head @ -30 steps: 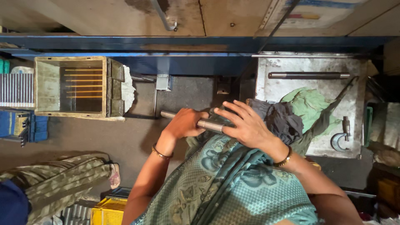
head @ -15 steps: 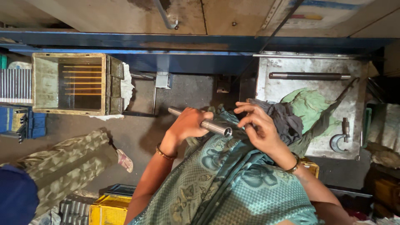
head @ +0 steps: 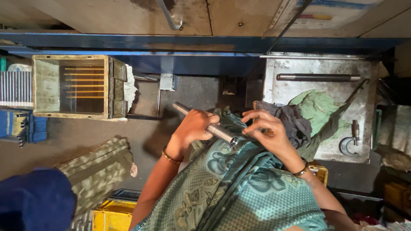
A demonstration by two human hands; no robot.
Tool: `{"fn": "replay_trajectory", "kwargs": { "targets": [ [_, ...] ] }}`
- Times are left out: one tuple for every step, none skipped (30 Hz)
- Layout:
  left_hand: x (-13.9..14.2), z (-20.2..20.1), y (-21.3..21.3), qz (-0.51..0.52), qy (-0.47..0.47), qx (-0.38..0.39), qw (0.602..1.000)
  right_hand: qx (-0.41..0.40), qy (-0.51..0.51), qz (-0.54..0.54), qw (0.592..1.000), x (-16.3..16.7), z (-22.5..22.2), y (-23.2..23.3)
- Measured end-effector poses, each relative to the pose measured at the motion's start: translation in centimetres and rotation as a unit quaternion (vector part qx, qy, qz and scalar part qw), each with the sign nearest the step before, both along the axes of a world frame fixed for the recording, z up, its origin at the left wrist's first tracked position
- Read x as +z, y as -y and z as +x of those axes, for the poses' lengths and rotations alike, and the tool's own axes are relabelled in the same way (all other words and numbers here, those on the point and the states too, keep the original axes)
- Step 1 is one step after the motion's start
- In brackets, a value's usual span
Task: The person cleans cylindrical metal rods using a cloth, wiping each rod and placing it into a container. The person also opens a machine door, inserts a rod, and closes the door. The person repeats the cleaning process with another rod.
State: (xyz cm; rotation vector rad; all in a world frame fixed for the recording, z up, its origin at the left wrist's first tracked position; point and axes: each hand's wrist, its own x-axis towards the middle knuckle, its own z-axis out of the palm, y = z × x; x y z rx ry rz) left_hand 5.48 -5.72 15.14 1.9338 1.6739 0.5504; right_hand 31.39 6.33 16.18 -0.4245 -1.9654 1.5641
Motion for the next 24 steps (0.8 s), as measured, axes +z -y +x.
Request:
{"fn": "replay_trajectory", "kwargs": {
  "targets": [
    [0.0,0.0,0.0,0.007,0.007,-0.006,1.0,0.001,-0.004,-0.004,1.0,0.0,-0.1,0.0],
    [-0.1,0.0,0.0,0.015,0.015,-0.013,1.0,0.003,-0.008,-0.008,1.0,0.1,-0.1,0.1],
    [-0.1,0.0,-0.1,0.023,0.022,-0.02,0.999,0.003,-0.004,-0.006,1.0,0.2,-0.1,0.1],
    [0.0,0.1,-0.1,0.022,0.031,-0.019,0.999,0.004,0.0,-0.004,1.0,0.2,-0.2,0.2],
    [0.0,0.1,-0.1,0.02,0.041,-0.017,0.999,0.005,0.004,-0.002,1.0,0.3,-0.3,0.3],
    [0.0,0.2,-0.1,0.018,0.05,-0.015,0.998,0.006,0.0,0.001,1.0,0.3,-0.4,0.3],
    [0.0,0.2,0.0,0.027,0.058,-0.015,0.998,0.007,-0.004,0.004,1.0,0.3,-0.5,0.4],
    [0.0,0.3,0.0,0.036,0.067,-0.015,0.997,0.008,-0.009,0.007,1.0,0.3,-0.6,0.4],
    [-0.1,0.3,0.0,0.044,0.075,-0.015,0.996,0.009,-0.008,-0.001,1.0,0.3,-0.6,0.5],
    [-0.1,0.2,0.0,0.033,0.062,-0.012,0.997,0.01,-0.007,-0.01,1.0,0.3,-0.6,0.5],
    [-0.2,0.2,0.1,0.021,0.05,-0.009,0.998,0.011,-0.007,-0.019,1.0,0.3,-0.6,0.6],
    [-0.3,0.1,0.2,0.01,0.037,-0.006,0.999,0.014,-0.011,-0.017,1.0,0.3,-0.6,0.6],
    [-0.4,0.0,0.3,0.026,0.049,-0.003,0.998,0.016,-0.015,-0.015,1.0,0.2,-0.5,0.6],
    [-0.5,-0.1,0.3,0.044,0.06,0.0,0.997,0.019,-0.02,-0.012,1.0,0.1,-0.5,0.6],
    [-0.6,-0.2,0.4,0.06,0.071,0.003,0.996,0.02,-0.024,-0.011,0.999,0.0,-0.5,0.6],
    [-0.7,-0.3,0.5,0.063,0.077,0.005,0.995,0.022,-0.029,-0.01,0.999,-0.1,-0.5,0.6],
    [-0.9,-0.4,0.6,0.066,0.082,0.007,0.994,0.023,-0.033,-0.01,0.999,-0.3,-0.6,0.6],
    [-1.0,-0.4,0.7,0.068,0.089,0.009,0.994,0.025,-0.034,-0.009,0.999,-0.5,-0.6,0.6],
    [-1.1,-0.3,0.7,0.066,0.089,0.011,0.994,0.026,-0.034,-0.009,0.999,-0.6,-0.6,0.6],
    [-1.3,-0.2,0.7,0.064,0.089,0.012,0.994,0.028,-0.034,-0.01,0.999,-0.8,-0.7,0.7],
    [-1.5,-0.2,0.8,0.061,0.089,0.014,0.994,0.027,-0.032,-0.007,0.999,-0.9,-0.7,0.7],
    [-1.6,-0.1,0.8,0.063,0.089,0.014,0.994,0.027,-0.029,-0.005,0.999,-0.9,-0.8,0.7],
    [-1.8,-0.1,0.7,0.065,0.088,0.013,0.994,0.026,-0.026,-0.002,0.999,-0.9,-0.8,0.7],
    [-2.0,-0.1,0.7,0.067,0.086,0.013,0.994,0.024,-0.02,-0.014,0.999,-0.9,-0.9,0.7]
  ]
}}
